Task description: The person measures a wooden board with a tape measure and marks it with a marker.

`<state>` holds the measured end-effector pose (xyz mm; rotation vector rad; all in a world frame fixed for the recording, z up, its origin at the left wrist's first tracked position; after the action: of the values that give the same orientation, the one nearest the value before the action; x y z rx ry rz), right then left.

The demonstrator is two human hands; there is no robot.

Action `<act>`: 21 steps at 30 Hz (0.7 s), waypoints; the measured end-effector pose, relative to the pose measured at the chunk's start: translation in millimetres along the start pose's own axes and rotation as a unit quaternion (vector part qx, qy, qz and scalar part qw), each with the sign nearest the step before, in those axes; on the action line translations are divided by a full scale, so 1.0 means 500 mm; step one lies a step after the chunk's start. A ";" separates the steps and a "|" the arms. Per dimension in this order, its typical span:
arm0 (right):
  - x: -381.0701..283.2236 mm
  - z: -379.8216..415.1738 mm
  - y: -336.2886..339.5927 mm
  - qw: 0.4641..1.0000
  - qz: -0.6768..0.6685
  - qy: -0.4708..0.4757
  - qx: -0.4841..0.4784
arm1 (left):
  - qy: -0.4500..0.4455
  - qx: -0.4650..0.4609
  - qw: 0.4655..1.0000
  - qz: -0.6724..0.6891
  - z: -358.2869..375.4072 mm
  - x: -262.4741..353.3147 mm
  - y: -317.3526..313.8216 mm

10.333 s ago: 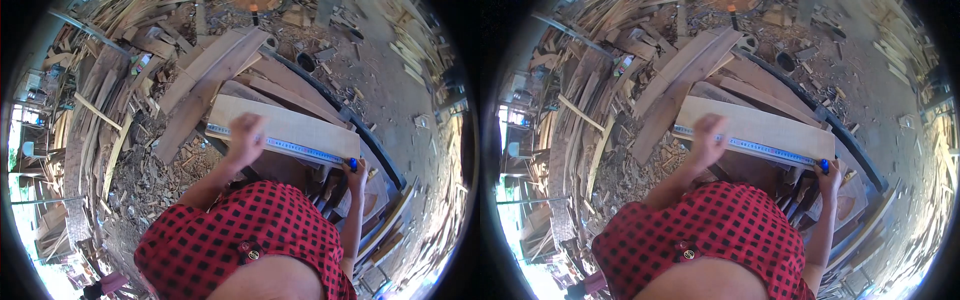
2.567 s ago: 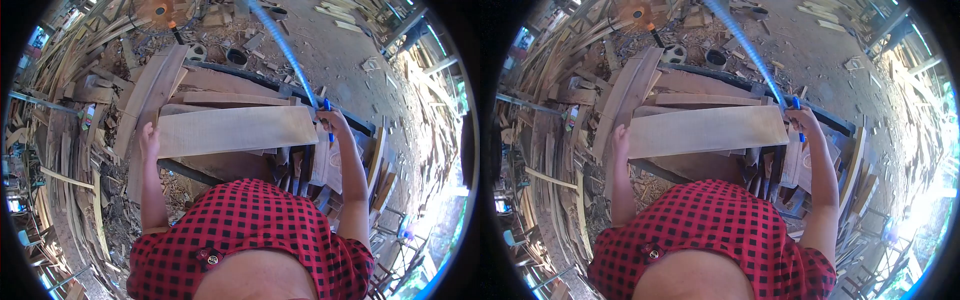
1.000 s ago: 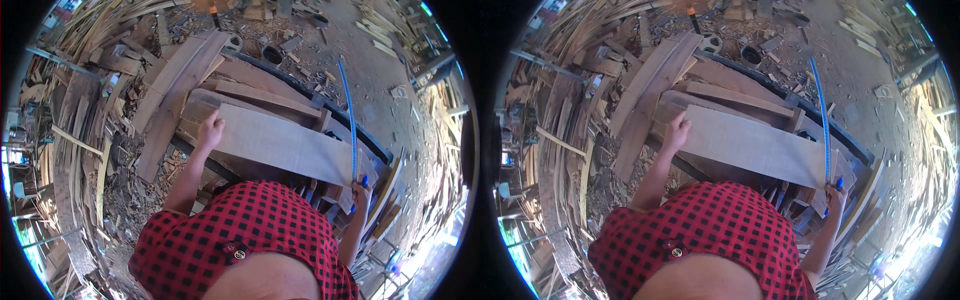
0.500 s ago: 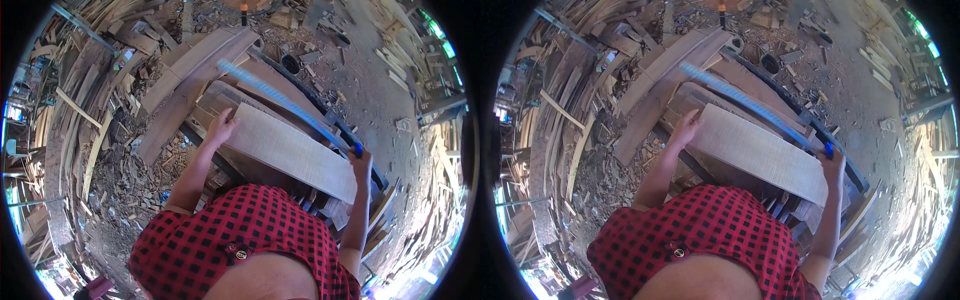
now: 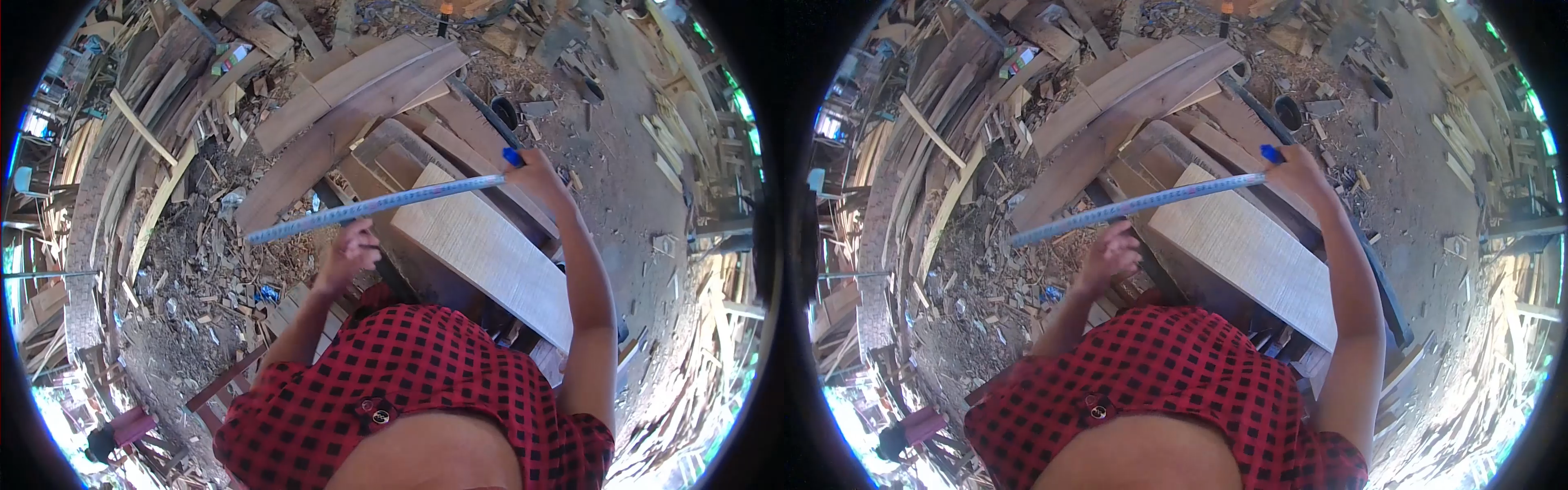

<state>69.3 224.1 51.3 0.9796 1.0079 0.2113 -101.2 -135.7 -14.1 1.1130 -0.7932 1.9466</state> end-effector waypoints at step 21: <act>-0.136 0.054 -0.130 0.912 -0.395 -0.111 -0.025 | -0.092 0.110 0.943 0.301 -0.057 0.076 -0.127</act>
<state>35.6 132.5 47.6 0.4717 1.1022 -0.5364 -73.4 -67.8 16.6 1.3049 -1.1380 2.5097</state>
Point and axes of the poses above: each hand's wrist, its own z-axis away from the middle knuckle, its own y-axis out of the back of the hand, x = y × z, the point moved 4 cm from there along -z, towards the middle knuckle, and after that the axes turned 7 degrees about y, right-handed, at the moved point
